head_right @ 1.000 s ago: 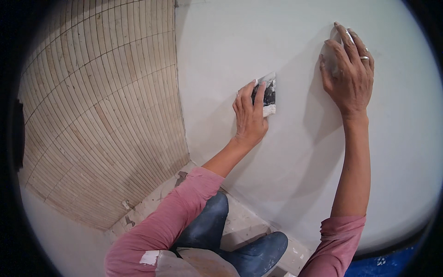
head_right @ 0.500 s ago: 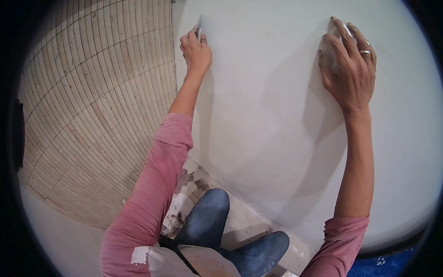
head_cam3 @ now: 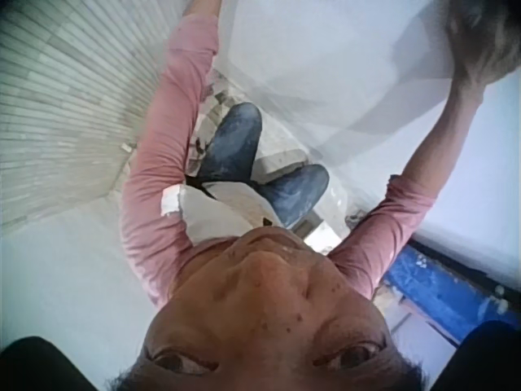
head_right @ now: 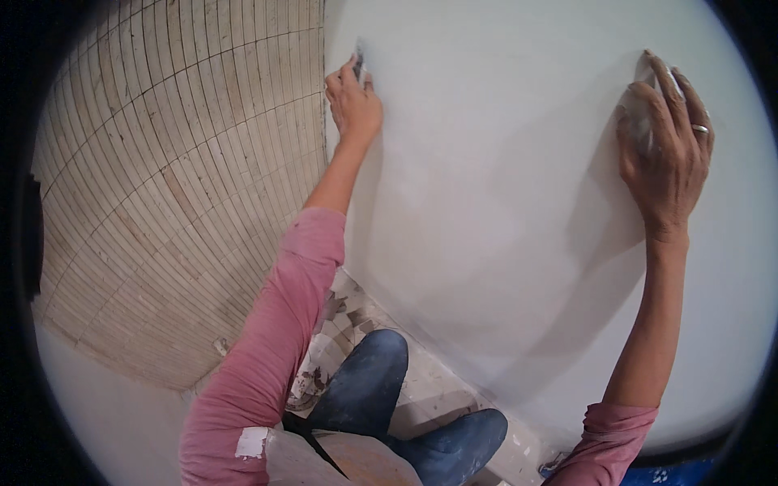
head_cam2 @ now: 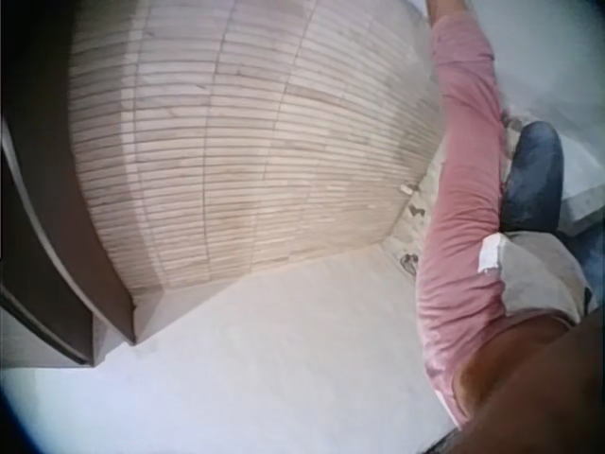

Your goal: The person applies joint compound to a wall corner using a putty knife and then scrapes excess compound from two putty knives by rubbing them against each other.

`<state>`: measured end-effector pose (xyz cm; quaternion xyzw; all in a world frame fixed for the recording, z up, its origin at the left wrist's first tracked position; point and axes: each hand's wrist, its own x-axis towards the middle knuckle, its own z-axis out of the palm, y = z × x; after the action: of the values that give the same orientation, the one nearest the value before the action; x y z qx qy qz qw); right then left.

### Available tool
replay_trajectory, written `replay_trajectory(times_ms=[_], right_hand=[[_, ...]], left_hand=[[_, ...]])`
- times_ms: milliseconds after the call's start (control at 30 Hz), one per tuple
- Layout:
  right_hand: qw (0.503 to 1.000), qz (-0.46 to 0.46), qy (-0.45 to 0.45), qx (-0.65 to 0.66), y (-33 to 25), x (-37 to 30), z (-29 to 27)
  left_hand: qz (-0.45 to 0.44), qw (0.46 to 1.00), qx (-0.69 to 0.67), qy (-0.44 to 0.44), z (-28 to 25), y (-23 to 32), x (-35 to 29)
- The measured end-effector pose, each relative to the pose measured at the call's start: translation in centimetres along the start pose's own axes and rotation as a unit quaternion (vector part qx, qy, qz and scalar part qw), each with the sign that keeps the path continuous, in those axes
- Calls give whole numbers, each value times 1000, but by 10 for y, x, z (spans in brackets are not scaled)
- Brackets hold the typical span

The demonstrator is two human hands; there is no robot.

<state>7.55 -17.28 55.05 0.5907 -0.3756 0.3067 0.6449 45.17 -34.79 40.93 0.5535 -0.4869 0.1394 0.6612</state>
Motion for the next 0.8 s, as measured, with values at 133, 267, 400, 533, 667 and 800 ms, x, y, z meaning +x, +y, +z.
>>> replay_trajectory(times_ms=[133, 267, 400, 533, 667, 800], right_hand=[[1000, 0, 2, -17, 0, 0, 5], [999, 0, -22, -41, 1, -1, 5], [999, -14, -19, -41, 1, -4, 8], [999, -43, -13, -25, 2, -2, 11], [998, -56, -22, -32, 9, -2, 22], [996, -67, -26, -48, 16, 4, 16]], left_hand=[[-66, 998, 22, -5, 2, -55, 28], [-90, 996, 0, -30, 1, -62, 13], [86, 996, 11, -37, 4, -15, -87], [35, 998, -3, -56, -1, -18, -120], [-139, 990, -5, -18, 0, -109, -68], [-196, 978, -1, -68, 9, -148, -96]])
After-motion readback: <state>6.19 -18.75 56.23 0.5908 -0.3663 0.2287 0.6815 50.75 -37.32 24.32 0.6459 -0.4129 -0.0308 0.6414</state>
